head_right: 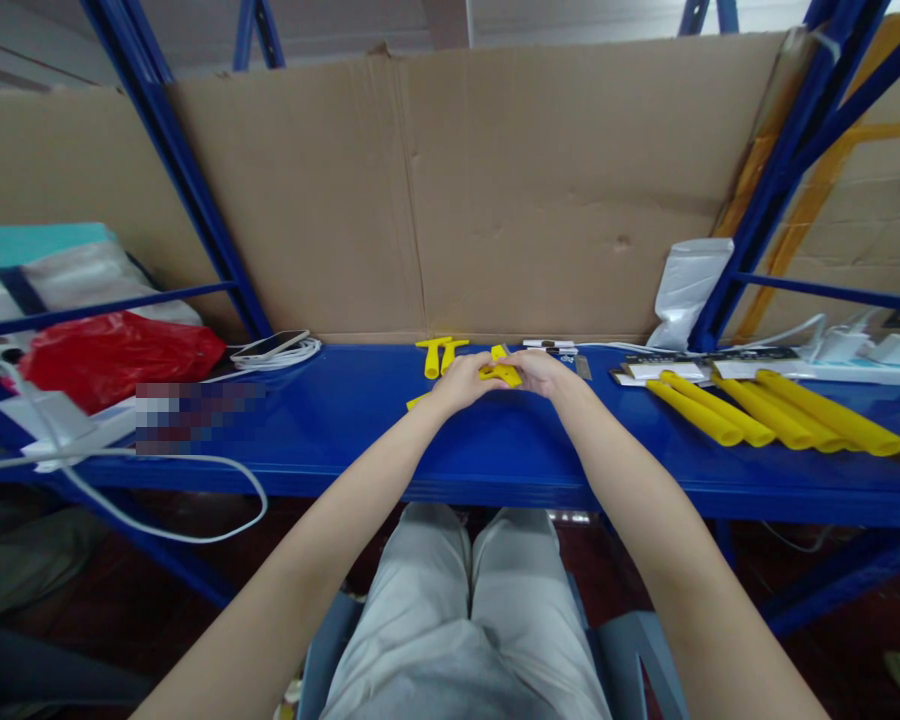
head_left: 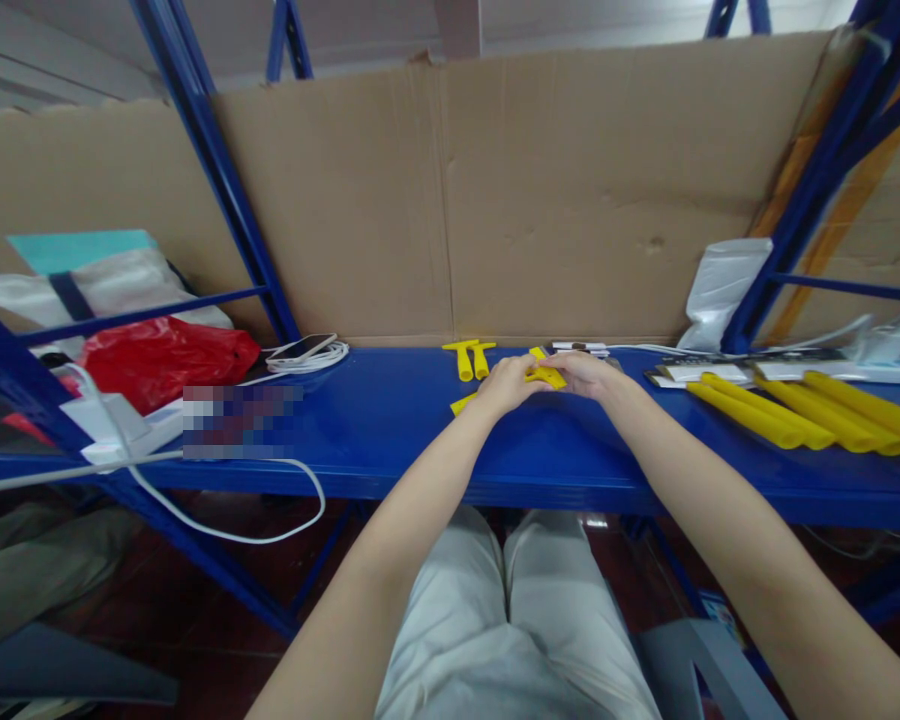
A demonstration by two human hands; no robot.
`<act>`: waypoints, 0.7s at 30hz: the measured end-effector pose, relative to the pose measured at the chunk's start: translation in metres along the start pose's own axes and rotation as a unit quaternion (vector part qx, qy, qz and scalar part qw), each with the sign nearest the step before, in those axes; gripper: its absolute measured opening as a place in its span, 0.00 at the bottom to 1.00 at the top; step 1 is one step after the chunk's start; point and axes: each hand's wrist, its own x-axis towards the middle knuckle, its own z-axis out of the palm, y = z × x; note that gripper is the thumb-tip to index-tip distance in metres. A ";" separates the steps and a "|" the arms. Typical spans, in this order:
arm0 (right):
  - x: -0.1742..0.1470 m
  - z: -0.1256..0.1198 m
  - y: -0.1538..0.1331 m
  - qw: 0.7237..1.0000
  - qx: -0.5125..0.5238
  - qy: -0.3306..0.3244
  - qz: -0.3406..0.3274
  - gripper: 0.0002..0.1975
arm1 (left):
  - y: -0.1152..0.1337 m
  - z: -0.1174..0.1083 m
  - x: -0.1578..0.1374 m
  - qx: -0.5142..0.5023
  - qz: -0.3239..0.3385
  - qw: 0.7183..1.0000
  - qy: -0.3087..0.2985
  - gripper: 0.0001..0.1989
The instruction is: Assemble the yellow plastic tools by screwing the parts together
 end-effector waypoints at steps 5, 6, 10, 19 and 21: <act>-0.003 -0.007 0.001 0.998 -0.001 -0.070 -0.004 0.08 | -0.002 0.002 0.002 0.002 -0.024 1.000 -0.006 0.12; -0.004 -0.008 0.001 0.997 -0.001 -0.073 -0.006 0.09 | -0.002 0.002 0.002 0.004 -0.024 1.000 -0.007 0.13; -0.005 -0.006 0.001 0.998 -0.006 -0.061 -0.011 0.11 | -0.003 0.001 0.000 0.022 -0.006 1.000 -0.012 0.15; 0.000 -0.017 0.000 0.996 -0.045 -0.076 -0.006 0.05 | -0.007 0.005 0.003 0.007 0.046 0.999 -0.006 0.17; -0.001 -0.021 -0.003 0.996 -0.046 -0.077 -0.002 0.06 | -0.006 0.005 0.003 0.009 0.044 0.999 -0.001 0.17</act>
